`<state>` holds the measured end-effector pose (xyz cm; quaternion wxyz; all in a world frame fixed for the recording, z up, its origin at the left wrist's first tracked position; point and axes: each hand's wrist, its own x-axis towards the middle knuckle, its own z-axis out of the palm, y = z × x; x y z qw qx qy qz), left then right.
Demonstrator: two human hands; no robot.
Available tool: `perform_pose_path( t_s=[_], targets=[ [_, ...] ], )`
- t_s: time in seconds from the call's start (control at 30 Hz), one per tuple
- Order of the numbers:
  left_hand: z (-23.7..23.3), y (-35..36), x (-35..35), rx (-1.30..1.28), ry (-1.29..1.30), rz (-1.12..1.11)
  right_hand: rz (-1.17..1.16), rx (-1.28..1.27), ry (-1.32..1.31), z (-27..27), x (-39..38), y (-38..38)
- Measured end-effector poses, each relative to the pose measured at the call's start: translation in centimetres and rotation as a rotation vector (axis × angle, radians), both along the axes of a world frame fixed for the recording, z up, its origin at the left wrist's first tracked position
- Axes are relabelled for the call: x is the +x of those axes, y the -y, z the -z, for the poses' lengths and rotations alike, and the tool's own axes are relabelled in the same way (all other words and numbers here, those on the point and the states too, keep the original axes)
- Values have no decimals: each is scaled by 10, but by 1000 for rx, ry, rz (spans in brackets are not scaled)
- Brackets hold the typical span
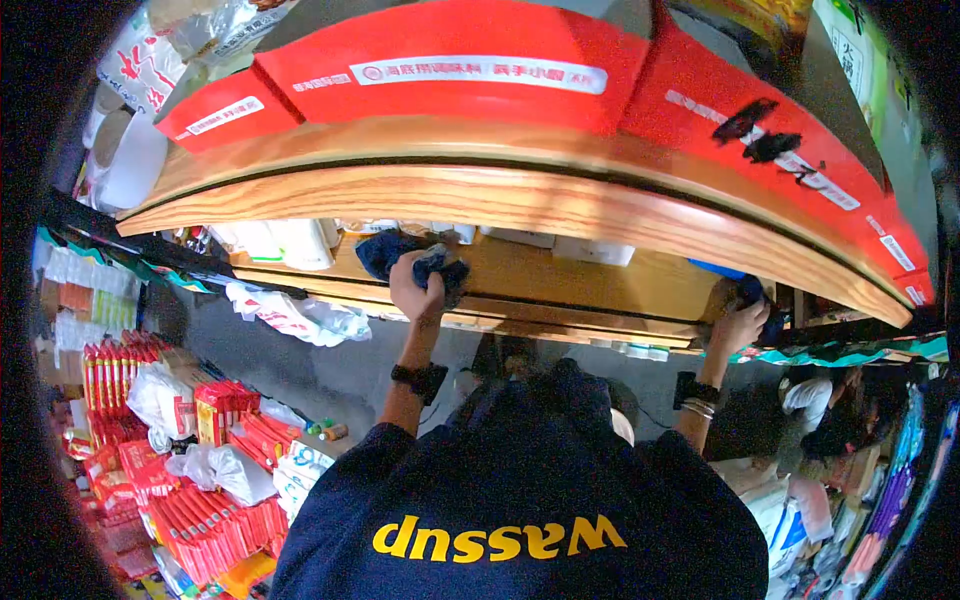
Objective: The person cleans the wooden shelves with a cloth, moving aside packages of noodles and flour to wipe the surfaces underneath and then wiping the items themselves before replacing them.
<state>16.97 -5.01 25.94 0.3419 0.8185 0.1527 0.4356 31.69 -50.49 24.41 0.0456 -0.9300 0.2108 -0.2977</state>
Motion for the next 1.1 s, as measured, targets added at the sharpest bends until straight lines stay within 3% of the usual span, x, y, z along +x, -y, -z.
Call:
perform_pose_path(
  t_s=[0.03,0.07,0.2,0.27,0.33,0.53,0.67,0.73,0.8,0.93,1.0,1.1],
  targets=[
    [3,7,3,-42,-31,-23,-15,-19,64,-6,-6,-13],
    [19,12,7,203,-210,-101,-50,-72,113,5,-2,-9],
    [27,77,21,182,-37,269,-1,-113,132,6,-1,-13],
    [-2,122,24,202,-242,424,25,-127,128,5,-3,-16],
    [8,159,41,248,-513,689,46,-125,129,-4,-5,-23],
    [-27,198,67,344,-439,809,9,-32,178,11,0,-8],
    [-9,160,73,228,-487,755,-20,-35,202,7,-3,-12],
    [8,130,70,-150,-622,784,-33,-24,199,2,-5,-15],
    [14,97,59,57,-701,503,-27,0,188,1,-9,-16],
    [24,12,22,-139,-491,342,-80,24,249,14,-2,-3],
    [20,0,4,-362,-303,289,-73,8,242,11,-4,-5],
    [19,5,-3,-348,-188,285,-72,-2,222,6,-6,-9]
  ],
)
